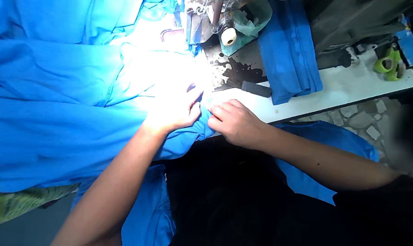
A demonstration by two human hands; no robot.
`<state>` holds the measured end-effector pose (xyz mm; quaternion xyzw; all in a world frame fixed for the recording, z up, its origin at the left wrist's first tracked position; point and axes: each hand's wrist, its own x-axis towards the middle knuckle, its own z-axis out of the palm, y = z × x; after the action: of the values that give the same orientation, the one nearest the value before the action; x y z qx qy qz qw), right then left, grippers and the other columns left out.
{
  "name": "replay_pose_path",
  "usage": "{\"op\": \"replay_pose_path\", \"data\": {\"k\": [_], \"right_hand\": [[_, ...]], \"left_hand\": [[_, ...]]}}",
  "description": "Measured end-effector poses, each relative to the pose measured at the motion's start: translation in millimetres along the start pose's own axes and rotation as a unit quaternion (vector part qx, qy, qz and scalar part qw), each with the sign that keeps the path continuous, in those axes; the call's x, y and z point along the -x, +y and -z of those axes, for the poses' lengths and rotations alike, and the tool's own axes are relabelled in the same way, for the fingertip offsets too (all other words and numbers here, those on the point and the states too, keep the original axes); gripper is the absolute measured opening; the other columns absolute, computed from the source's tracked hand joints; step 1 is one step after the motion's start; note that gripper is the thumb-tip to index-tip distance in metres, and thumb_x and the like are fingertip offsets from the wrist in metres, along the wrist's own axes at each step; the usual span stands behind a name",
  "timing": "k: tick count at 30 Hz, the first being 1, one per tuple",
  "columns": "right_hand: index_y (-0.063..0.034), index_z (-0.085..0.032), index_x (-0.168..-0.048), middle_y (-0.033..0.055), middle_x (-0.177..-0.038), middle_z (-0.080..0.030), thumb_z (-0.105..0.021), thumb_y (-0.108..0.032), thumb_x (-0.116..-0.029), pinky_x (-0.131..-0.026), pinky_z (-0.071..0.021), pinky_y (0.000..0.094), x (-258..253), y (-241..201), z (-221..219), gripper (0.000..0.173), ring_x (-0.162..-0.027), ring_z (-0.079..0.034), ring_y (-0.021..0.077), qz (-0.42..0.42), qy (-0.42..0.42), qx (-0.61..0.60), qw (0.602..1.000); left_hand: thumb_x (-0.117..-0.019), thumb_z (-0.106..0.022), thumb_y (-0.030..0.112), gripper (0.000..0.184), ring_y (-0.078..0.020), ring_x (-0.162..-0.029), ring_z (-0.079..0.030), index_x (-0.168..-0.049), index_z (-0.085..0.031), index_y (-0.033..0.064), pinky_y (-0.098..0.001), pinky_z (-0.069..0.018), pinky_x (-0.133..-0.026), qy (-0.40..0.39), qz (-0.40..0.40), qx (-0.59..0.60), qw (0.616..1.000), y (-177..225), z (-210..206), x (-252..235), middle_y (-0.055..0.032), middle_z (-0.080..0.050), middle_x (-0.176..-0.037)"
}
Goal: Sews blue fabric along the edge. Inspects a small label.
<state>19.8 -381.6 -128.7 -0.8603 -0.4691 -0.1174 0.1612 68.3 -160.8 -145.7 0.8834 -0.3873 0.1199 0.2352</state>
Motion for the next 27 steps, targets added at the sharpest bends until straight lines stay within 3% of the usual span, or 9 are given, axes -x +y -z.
{"op": "replay_pose_path", "data": {"k": [13, 20, 24, 26, 27], "right_hand": [[-0.001, -0.066, -0.086, 0.0192, -0.094, -0.071, -0.055, 0.002, -0.0945, -0.086, -0.0506, 0.0489, -11, 13, -10, 0.014, -0.099, -0.069, 0.0361, -0.027, 0.041, 0.01, 0.999], [-0.0005, -0.071, -0.093, 0.0177, -0.099, -0.073, -0.053, 0.001, -0.0962, -0.09, -0.0501, 0.0494, -23, 26, -16, 0.019, -0.103, -0.07, 0.0339, -0.04, 0.058, 0.028, 0.997], [0.0001, -0.074, -0.096, 0.0164, -0.1, -0.074, -0.054, 0.0, -0.0918, -0.092, -0.0502, 0.0522, -27, 31, -10, 0.02, -0.102, -0.07, 0.0338, -0.063, 0.046, -0.029, 0.997], [0.0031, -0.074, -0.094, 0.0178, -0.095, -0.074, -0.054, 0.002, -0.0886, -0.093, -0.0518, 0.0516, -29, 39, -2, 0.021, -0.098, -0.071, 0.0344, -0.098, 0.1, -0.071, 0.987], [0.0058, -0.074, -0.097, 0.0214, -0.099, -0.074, -0.054, 0.003, -0.0894, -0.094, -0.0526, 0.0516, -32, 44, 3, 0.021, -0.101, -0.071, 0.0371, -0.132, 0.152, -0.059, 0.978]], "left_hand": [[-0.0925, -0.043, 0.022, 0.046, -0.0458, -0.1, -0.063, -0.121, -0.072, -0.0004, -0.0589, -0.0453, -0.081, 0.011, -0.026, -0.02, 0.999, -23, -1, -15, -0.0297, -0.064, -0.109], [-0.0938, -0.044, 0.022, 0.047, -0.0482, -0.103, -0.062, -0.126, -0.069, -0.0012, -0.0627, -0.0442, -0.085, -0.015, 0.0, -0.047, 0.999, -28, 6, -28, -0.0307, -0.063, -0.112], [-0.0927, -0.045, 0.023, 0.048, -0.0478, -0.11, -0.063, -0.128, -0.068, 0.0005, -0.0638, -0.0449, -0.09, 0.007, -0.007, -0.052, 0.999, -31, 3, -30, -0.0302, -0.064, -0.121], [-0.0933, -0.044, 0.024, 0.049, -0.0474, -0.112, -0.062, -0.128, -0.068, 0.0003, -0.0633, -0.0445, -0.091, 0.016, -0.013, -0.046, 0.999, -32, 1, -30, -0.0302, -0.063, -0.123], [-0.0935, -0.044, 0.025, 0.049, -0.0478, -0.112, -0.062, -0.128, -0.068, 0.0, -0.0635, -0.0447, -0.091, 0.019, -0.011, -0.043, 0.999, -32, 1, -30, -0.0307, -0.063, -0.124]]}}
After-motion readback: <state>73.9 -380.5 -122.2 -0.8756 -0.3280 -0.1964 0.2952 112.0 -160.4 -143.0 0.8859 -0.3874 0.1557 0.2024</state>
